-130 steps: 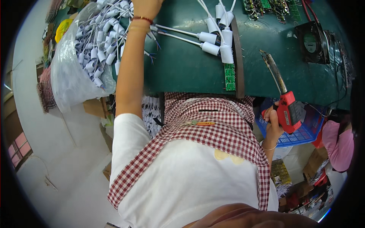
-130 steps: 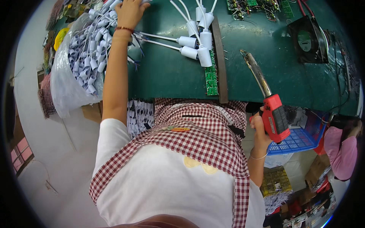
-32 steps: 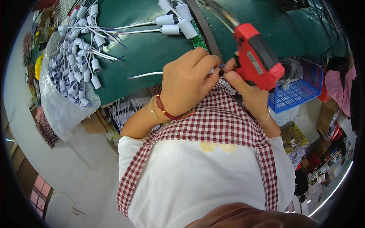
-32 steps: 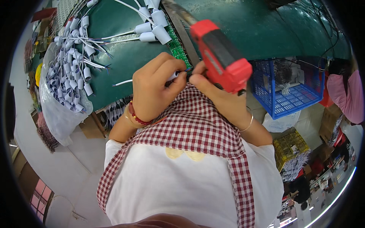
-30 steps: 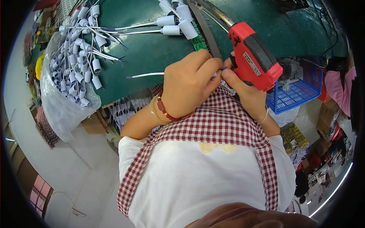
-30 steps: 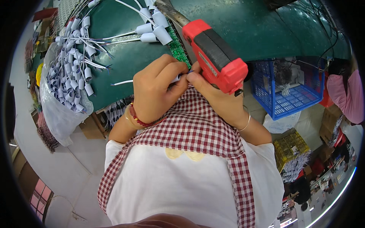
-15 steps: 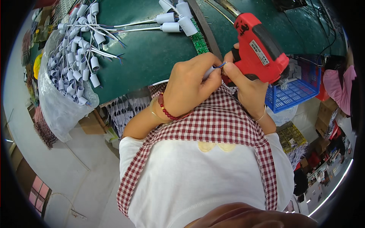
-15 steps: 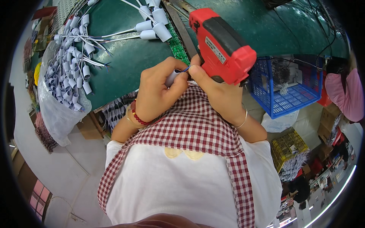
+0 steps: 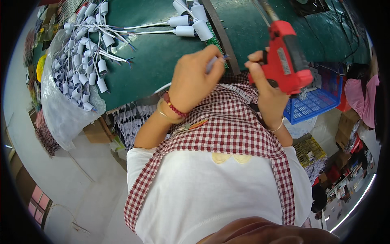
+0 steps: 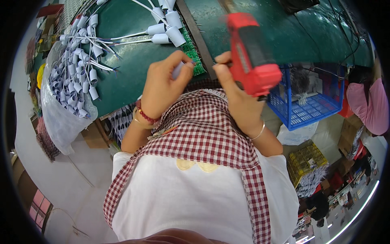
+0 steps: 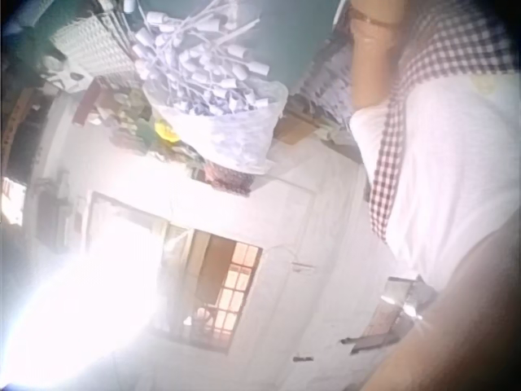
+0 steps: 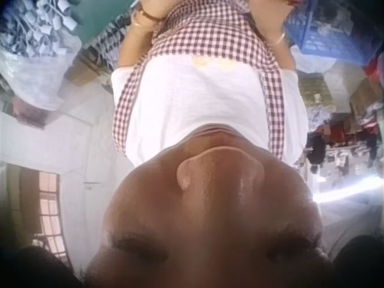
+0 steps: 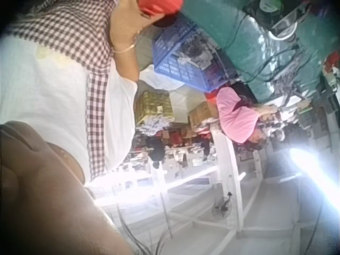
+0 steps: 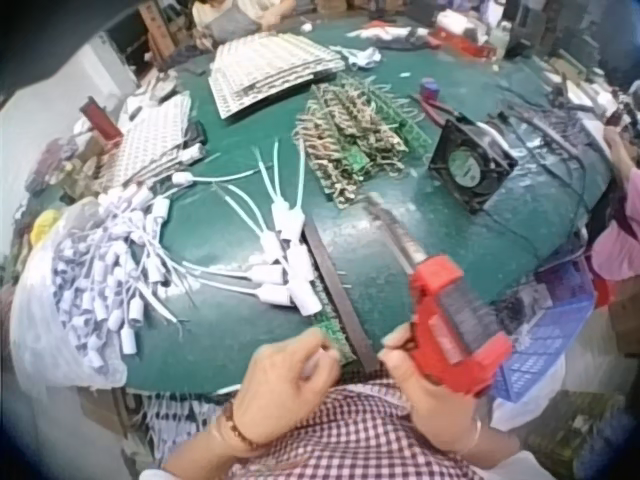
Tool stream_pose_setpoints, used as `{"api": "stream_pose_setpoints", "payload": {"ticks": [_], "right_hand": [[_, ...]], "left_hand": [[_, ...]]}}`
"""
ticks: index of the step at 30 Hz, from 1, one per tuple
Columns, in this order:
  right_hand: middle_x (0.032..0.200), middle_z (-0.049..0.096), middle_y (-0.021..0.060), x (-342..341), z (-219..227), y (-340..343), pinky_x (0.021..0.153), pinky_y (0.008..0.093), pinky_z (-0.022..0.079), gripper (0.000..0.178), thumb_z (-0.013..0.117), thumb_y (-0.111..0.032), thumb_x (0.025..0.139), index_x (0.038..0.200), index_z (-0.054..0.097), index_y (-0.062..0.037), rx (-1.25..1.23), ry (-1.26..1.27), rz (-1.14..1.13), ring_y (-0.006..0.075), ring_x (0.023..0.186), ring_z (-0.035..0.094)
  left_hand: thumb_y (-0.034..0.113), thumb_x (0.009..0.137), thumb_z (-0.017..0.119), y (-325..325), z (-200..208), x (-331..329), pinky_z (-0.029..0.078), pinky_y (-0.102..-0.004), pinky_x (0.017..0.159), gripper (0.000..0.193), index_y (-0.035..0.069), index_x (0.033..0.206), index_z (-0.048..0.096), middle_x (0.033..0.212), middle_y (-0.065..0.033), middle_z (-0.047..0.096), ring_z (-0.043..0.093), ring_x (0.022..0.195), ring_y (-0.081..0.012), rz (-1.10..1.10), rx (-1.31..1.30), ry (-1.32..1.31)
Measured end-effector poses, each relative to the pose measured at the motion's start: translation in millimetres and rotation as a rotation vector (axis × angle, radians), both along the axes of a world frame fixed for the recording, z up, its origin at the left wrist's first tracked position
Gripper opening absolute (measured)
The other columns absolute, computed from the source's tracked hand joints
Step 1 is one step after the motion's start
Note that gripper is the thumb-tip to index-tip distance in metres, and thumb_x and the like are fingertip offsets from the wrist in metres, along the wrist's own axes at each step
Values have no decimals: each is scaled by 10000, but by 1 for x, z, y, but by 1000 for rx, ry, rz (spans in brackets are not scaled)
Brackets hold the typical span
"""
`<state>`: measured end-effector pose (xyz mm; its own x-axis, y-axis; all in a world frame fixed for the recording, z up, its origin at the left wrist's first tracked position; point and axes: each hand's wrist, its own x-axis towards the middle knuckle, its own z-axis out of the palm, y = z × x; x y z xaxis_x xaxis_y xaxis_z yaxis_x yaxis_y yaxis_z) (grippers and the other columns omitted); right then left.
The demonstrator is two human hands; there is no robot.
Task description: The person positions wires from socket components onto circuit boards and solders them using a soldering iron.
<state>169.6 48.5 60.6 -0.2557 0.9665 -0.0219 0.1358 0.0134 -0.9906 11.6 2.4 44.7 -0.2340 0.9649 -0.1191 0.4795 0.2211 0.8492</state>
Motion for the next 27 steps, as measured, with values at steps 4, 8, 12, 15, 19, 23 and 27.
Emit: {"api": "stream_pose_setpoints", "payload": {"ticks": [4, 8, 12, 15, 19, 23, 27], "right_hand": [[915, 612, 118, 25, -9, 4, 731, 299, 502, 326, 571, 44, 848, 1155, 461, 45, -1, 38, -25, 174, 803, 621], [824, 591, 93, 41, -14, -1, 693, 305, 497, 336, 578, 25, 852, 1167, 464, 48, -137, 128, -28, 152, 674, 575], [731, 557, 70, 78, -34, -8, 652, 315, 484, 349, 590, -18, 860, 1177, 464, 57, -137, -22, 68, 136, 615, 522], [671, 525, 56, 95, -43, -15, 624, 312, 462, 357, 601, -57, 865, 1176, 473, 63, -266, -2, 9, 124, 581, 485], [756, 571, 41, 110, -58, -24, 609, 270, 454, 293, 666, -60, 818, 1074, 556, 30, -284, -32, 42, 112, 639, 520], [918, 636, 38, 110, -64, -28, 692, 260, 482, 292, 750, -67, 754, 1016, 632, -11, -310, -128, 120, 111, 795, 587], [922, 641, 41, 105, -68, -27, 712, 271, 480, 290, 748, -81, 763, 1020, 632, -12, -303, -89, 160, 115, 808, 589]], "left_hand": [[129, 765, 601, 7, -42, -23, 450, -363, 588, 115, 17, 781, 623, 730, -155, 597, 581, 649, -328, 30, 67, 251], [136, 761, 602, 6, -51, -28, 455, -359, 601, 114, 32, 793, 637, 731, -146, 586, 580, 651, -315, 58, 64, 308], [180, 740, 603, 8, -50, -34, 470, -381, 612, 162, 29, 780, 644, 750, -146, 618, 595, 668, -335, 32, 8, 172], [197, 733, 604, 9, -49, -36, 474, -375, 607, 185, 20, 770, 641, 739, -152, 630, 607, 652, -321, 42, -37, 109], [196, 735, 605, 11, -49, -36, 467, -338, 591, 193, 9, 771, 635, 691, -157, 621, 611, 605, -275, 32, -75, 188], [209, 730, 605, 10, -48, -36, 468, -342, 595, 206, 10, 772, 635, 692, -163, 621, 609, 609, -288, 44, -96, 138], [211, 731, 600, 13, -48, -34, 466, -344, 594, 215, 5, 779, 632, 692, -172, 614, 603, 610, -306, 32, -103, 132]]}}
